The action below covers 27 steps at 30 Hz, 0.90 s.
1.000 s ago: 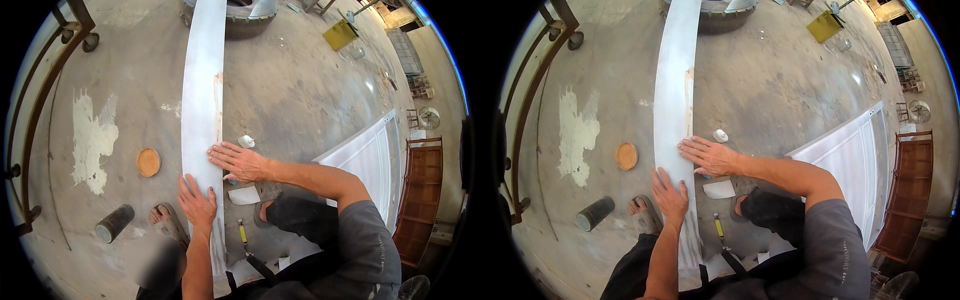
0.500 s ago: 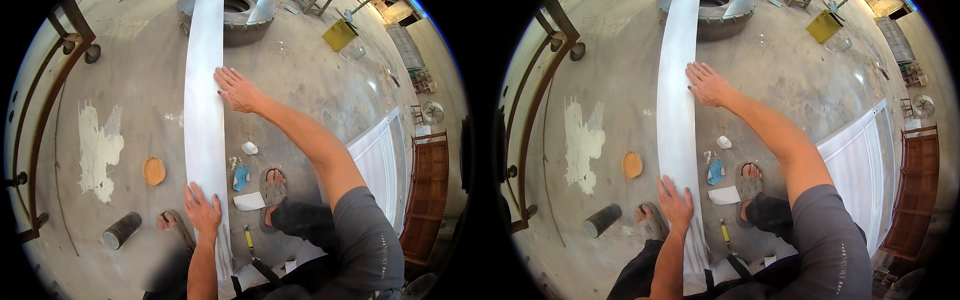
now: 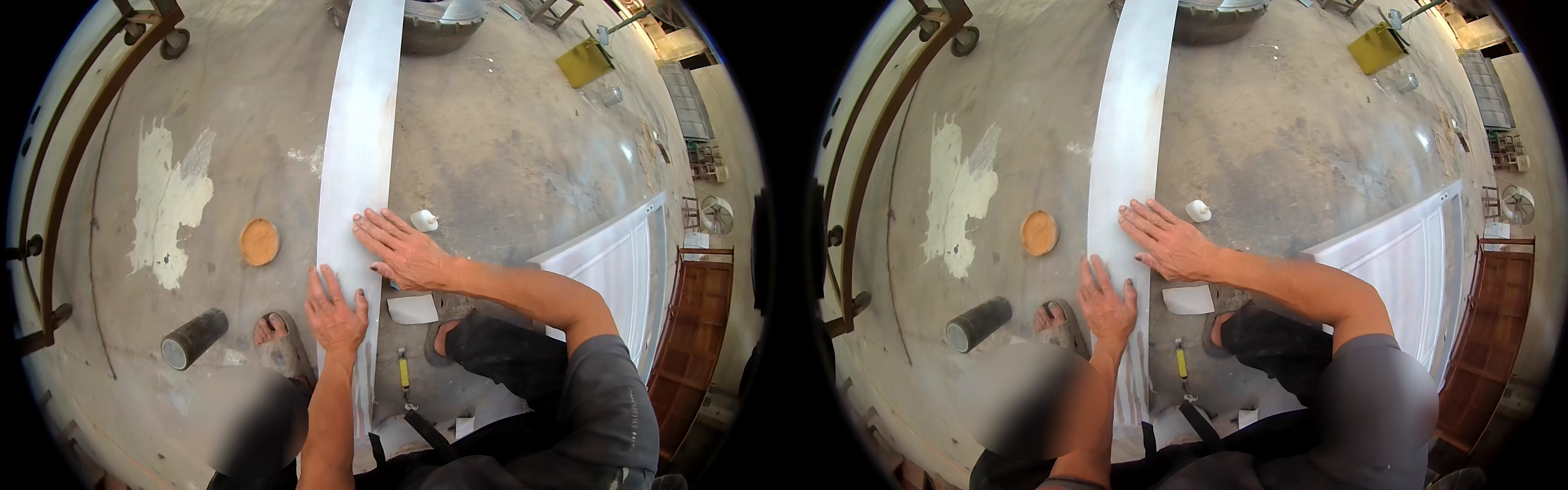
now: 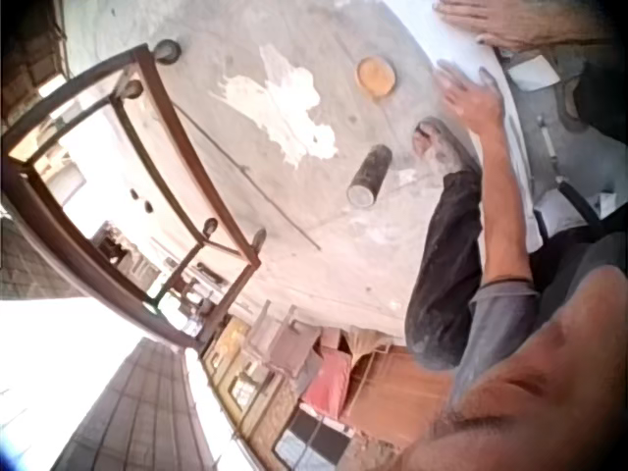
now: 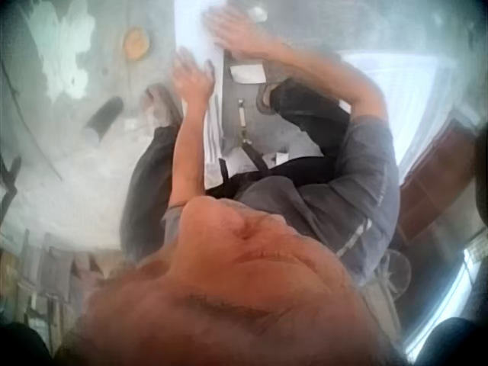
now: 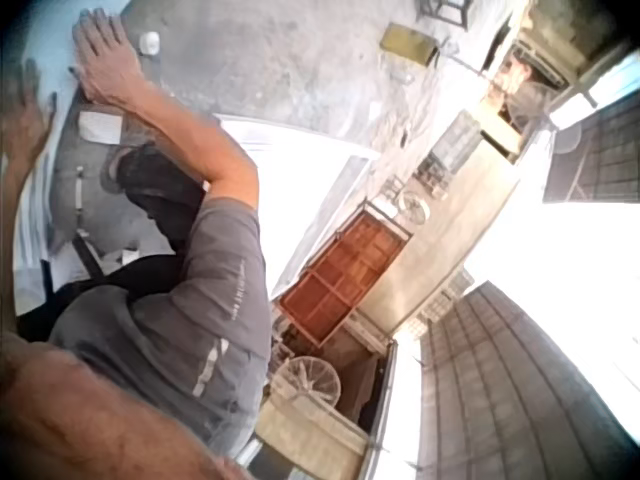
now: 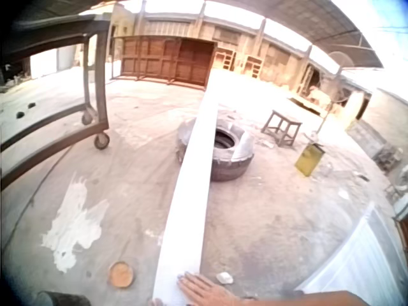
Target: The person is repairing a long white wooden board by applying a white filler substance to the surface. They use a yellow utility knife to spread the filler into the wood grain and a blue sanding block to smooth the applied material. The person also uses a small white bottle to apply a liquid substance to the board.
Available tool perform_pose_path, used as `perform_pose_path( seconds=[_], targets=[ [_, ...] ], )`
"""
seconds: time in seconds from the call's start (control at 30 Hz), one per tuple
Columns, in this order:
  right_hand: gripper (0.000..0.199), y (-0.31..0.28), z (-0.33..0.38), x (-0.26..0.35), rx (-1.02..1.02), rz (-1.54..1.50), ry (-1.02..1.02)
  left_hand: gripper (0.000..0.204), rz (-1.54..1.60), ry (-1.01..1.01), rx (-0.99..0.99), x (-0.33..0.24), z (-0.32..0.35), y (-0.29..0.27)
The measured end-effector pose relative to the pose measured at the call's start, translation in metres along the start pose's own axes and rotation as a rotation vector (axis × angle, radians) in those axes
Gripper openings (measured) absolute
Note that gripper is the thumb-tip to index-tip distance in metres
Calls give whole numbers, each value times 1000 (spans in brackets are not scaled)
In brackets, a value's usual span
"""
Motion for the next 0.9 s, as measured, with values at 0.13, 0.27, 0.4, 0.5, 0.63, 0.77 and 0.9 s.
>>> perform_pose_path(
  seconds=[0.13, 0.27, 0.4, 0.5, 0.63, 0.77, 0.9],
  targets=[
    [65, -5, -37, -35, -68, 112, 66, 82, 8, 8, -1, -4, -1, 0],
    [61, 19, -24, 24, 33, -54, -163, 81, 25, 23, -14, -1, 1, 1],
    [43, 16, 30, 52, 39, -383, -241, 80, 15, 37, -13, -1, 2, 2],
    [34, -20, 69, 17, 88, -473, 135, 80, 2, 12, -2, -2, 1, -1],
    [40, -20, 151, -59, 105, -418, 625, 78, -3, 23, -2, -5, 0, 2],
    [57, 2, 169, -94, -32, -376, 830, 78, -9, 5, 25, -4, -3, 0],
    [68, 55, 164, -114, -135, -487, 1109, 79, 9, 19, 33, -7, -4, 0]
  ],
)
Point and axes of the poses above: each hand's wrist, its own z-axis away from the middle knuckle, its own y-axis out of the palm, x = y × z, the point moved 9 cm from there along -z, towards the middle knuckle, and after that the axes turned 5 degrees about -y, right-handed, at the moved point
